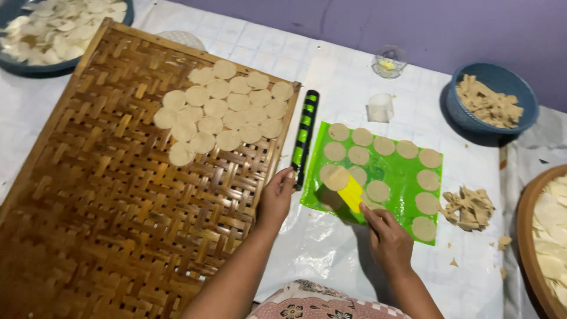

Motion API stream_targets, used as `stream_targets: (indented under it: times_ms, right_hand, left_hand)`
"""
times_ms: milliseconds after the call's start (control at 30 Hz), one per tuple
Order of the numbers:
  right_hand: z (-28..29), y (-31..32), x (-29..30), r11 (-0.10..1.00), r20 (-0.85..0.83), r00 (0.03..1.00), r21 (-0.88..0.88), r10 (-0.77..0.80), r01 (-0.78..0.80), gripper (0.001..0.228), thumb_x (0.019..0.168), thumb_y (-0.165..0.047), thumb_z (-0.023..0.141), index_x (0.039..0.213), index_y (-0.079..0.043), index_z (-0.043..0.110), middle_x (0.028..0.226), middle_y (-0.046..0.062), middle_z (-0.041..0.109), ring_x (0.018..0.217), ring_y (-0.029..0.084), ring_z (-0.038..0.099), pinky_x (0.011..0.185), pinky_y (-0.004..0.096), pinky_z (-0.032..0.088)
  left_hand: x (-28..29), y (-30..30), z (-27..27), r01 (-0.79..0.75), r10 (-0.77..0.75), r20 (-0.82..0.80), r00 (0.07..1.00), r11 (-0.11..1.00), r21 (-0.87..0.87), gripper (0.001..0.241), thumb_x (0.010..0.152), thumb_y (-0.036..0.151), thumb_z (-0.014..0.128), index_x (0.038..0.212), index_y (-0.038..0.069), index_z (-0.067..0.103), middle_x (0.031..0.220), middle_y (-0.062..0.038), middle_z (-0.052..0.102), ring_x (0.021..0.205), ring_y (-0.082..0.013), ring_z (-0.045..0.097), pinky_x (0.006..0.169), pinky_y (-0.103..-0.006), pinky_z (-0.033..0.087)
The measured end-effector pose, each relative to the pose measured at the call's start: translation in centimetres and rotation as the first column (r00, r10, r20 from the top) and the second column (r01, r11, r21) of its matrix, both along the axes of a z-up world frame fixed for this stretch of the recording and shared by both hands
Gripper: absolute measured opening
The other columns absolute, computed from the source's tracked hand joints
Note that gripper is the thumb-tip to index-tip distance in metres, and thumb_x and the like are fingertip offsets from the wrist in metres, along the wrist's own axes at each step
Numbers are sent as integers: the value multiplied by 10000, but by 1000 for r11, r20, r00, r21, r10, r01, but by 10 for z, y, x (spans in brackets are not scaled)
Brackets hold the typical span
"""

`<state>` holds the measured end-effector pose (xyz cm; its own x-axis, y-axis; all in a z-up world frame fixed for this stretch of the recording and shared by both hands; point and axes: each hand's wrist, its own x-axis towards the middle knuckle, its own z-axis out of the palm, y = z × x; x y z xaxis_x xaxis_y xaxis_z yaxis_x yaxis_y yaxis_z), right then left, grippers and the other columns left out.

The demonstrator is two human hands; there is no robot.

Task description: Preparing thin dough discs and placing them on a drying rack.

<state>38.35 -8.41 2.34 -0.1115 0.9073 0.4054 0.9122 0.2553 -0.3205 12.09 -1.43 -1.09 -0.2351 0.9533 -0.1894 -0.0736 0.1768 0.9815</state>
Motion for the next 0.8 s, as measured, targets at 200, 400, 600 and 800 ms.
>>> stream_targets:
  times_ms: [200, 400, 600, 800]
  right_hand:
    - [11, -13, -38, 983, 81, 980, -28, 184, -182, 511, 823, -124, 729, 1289, -333, 720, 1010, -75, 690, 646, 139, 622, 563, 326, 460]
    - [8, -13, -57, 979, 182, 966, -114, 186, -167, 490, 848, -196, 712, 1302, -378, 700, 1035, -111, 692, 626, 153, 639, 563, 342, 478]
    - [1, -18, -74, 975, 206, 964, -183, 166, -128, 496, 881, -242, 688, 1340, -426, 659, 1004, -129, 697, 593, 141, 662, 523, 348, 504]
    - [-12, -24, -51, 974, 179, 979, -219, 99, -59, 481, 877, -245, 703, 1329, -408, 677, 1026, -122, 685, 653, 121, 662, 569, 302, 524]
  left_hand:
    - [-16, 5, 13, 150, -104, 148, 983, 928, -342, 547, 996, 464, 536, 1107, -19, 767, 1002, -143, 770, 798, -193, 711, 681, -279, 573]
    - [-32, -9, -15, 69, -51, 153, 987, 991, -114, 130, 901, 48, 715, 1013, -15, 734, 880, -100, 754, 718, -116, 668, 666, -212, 542]
    - [-62, -24, 81, -168, 145, -90, 985, 908, -383, 102, 989, 131, 666, 1084, 116, 697, 1120, -93, 776, 936, -199, 771, 722, -208, 652]
    - [-158, -26, 116, -516, 314, -598, 737, 833, -198, 194, 1016, 384, 560, 1118, 284, 690, 1068, 75, 785, 637, -71, 679, 442, -223, 376]
